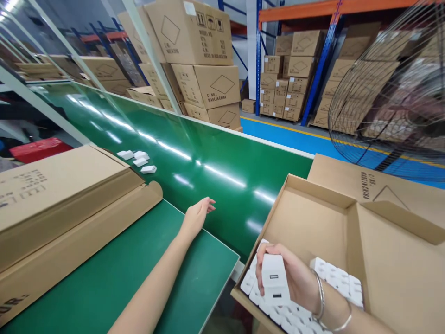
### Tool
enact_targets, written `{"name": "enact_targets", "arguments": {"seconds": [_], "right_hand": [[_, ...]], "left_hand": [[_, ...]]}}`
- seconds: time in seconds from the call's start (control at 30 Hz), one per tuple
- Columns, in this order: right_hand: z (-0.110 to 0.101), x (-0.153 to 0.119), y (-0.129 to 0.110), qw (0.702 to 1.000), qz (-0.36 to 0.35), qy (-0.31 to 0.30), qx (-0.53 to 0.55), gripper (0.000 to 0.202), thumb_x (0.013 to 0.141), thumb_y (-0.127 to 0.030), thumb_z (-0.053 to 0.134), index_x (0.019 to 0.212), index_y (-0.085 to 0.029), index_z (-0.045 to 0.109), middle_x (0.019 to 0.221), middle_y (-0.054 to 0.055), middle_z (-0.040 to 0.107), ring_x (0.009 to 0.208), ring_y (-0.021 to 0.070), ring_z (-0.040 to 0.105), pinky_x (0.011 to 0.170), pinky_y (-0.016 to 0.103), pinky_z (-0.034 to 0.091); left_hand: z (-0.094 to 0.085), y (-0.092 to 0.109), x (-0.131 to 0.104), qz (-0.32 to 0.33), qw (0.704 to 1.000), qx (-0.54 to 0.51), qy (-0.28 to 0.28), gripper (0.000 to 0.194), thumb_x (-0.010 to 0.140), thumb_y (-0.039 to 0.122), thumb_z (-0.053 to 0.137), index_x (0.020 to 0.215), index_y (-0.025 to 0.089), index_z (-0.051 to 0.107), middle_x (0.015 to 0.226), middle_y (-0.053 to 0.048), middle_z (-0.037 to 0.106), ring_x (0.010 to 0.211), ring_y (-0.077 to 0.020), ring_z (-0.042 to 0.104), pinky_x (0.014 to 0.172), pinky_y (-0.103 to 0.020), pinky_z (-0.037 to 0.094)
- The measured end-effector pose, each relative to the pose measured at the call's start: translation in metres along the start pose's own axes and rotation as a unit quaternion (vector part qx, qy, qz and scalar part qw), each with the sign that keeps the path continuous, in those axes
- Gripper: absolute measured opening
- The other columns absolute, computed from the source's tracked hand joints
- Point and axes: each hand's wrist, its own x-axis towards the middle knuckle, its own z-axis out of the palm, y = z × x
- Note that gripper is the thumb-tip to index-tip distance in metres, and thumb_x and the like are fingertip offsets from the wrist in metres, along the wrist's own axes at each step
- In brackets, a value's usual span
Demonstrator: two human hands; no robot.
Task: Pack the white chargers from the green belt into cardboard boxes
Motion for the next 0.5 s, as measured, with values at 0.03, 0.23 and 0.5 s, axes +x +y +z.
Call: {"name": "enact_targets", "arguments": {"seconds": [0.03,0.23,0.5], "right_hand": [[-0.0002,-0.0007,0.0022,1.000,-0.001,0.000,0.005,0.027,0.085,-0.033,0.042,0.070,-0.016,0.056,0.055,0.002,0.057,0.048,0.0113,0.054,0.048,0.021,0.040],[-0.0038,-0.0004,0.0050,0.999,-0.022,-0.007,0.027,0.026,0.085,-0.031,0.040,0.071,-0.016,0.056,0.057,0.002,0.058,0.049,0.0123,0.056,0.047,0.021,0.039],[-0.0084,-0.0004,0.0056,0.999,-0.020,-0.002,0.036,0.024,0.085,-0.030,0.040,0.072,-0.016,0.055,0.060,0.002,0.058,0.052,0.0120,0.057,0.050,0.021,0.039]], "left_hand": [[-0.0001,0.0001,-0.0007,0.002,1.000,0.007,-0.001,0.046,0.087,0.053,0.027,0.083,0.021,0.061,0.075,-0.003,0.065,0.075,-0.0170,0.061,0.072,-0.028,0.047],[0.0001,-0.0024,-0.0008,0.000,1.000,0.025,-0.002,0.046,0.087,0.052,0.027,0.083,0.021,0.061,0.076,-0.003,0.065,0.074,-0.0168,0.062,0.072,-0.028,0.047],[0.0007,-0.0048,-0.0002,0.002,1.000,0.027,-0.001,0.048,0.087,0.054,0.026,0.084,0.020,0.061,0.076,-0.004,0.066,0.074,-0.0174,0.062,0.072,-0.029,0.048]]}}
